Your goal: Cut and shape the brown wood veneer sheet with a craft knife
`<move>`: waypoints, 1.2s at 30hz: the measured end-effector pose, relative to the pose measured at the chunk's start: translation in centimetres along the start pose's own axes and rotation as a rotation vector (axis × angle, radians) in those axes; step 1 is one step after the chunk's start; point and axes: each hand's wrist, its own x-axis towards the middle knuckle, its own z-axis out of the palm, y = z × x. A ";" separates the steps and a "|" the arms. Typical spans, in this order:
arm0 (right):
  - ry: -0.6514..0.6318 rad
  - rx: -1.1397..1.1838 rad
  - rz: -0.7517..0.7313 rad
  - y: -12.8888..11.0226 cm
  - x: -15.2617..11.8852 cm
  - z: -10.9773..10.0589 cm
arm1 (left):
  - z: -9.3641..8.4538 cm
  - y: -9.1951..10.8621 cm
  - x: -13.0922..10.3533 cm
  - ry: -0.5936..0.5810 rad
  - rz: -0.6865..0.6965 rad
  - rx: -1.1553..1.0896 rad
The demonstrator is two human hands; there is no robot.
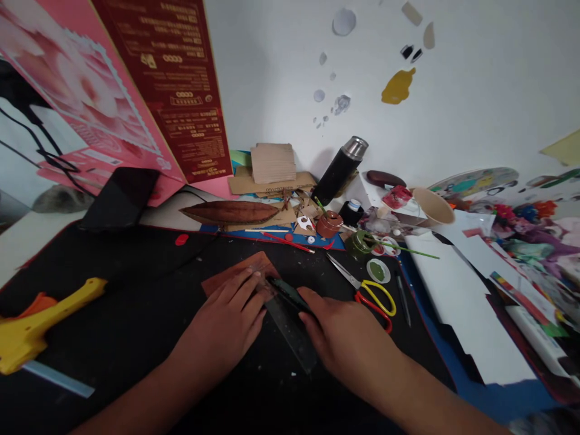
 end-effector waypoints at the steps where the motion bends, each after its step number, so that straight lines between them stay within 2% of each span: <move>1: 0.059 0.093 0.006 0.6 -0.3 0.2 | 0.0 0.0 0.0 -0.002 -0.001 0.000; 3: 0.138 0.321 0.023 1.6 -0.8 0.9 | 0.1 -0.1 -0.1 -0.005 -0.004 0.006; 7: 0.137 0.714 0.068 2.9 0.2 2.5 | -0.2 0.0 -0.1 -0.001 0.000 0.014; 10: 0.166 1.026 0.086 3.0 2.8 2.7 | -0.7 0.2 -0.1 0.004 -0.007 0.015; 15: 0.235 1.426 -0.004 2.3 7.7 2.7 | -1.5 0.4 0.0 -0.011 0.004 0.043; 20: 0.310 1.475 -0.059 2.3 10.0 4.8 | -1.4 0.4 0.0 -0.021 -0.016 0.063; 23: 0.269 1.399 -0.112 3.0 9.9 5.7 | -1.3 0.3 -0.1 -0.039 -0.032 0.043; 29: 0.254 1.455 -0.083 3.9 9.8 5.6 | -1.5 0.2 -0.1 -0.058 -0.051 0.009; 36: 0.276 1.476 -0.118 4.0 10.0 5.9 | -1.9 0.4 -0.1 -0.073 -0.076 -0.006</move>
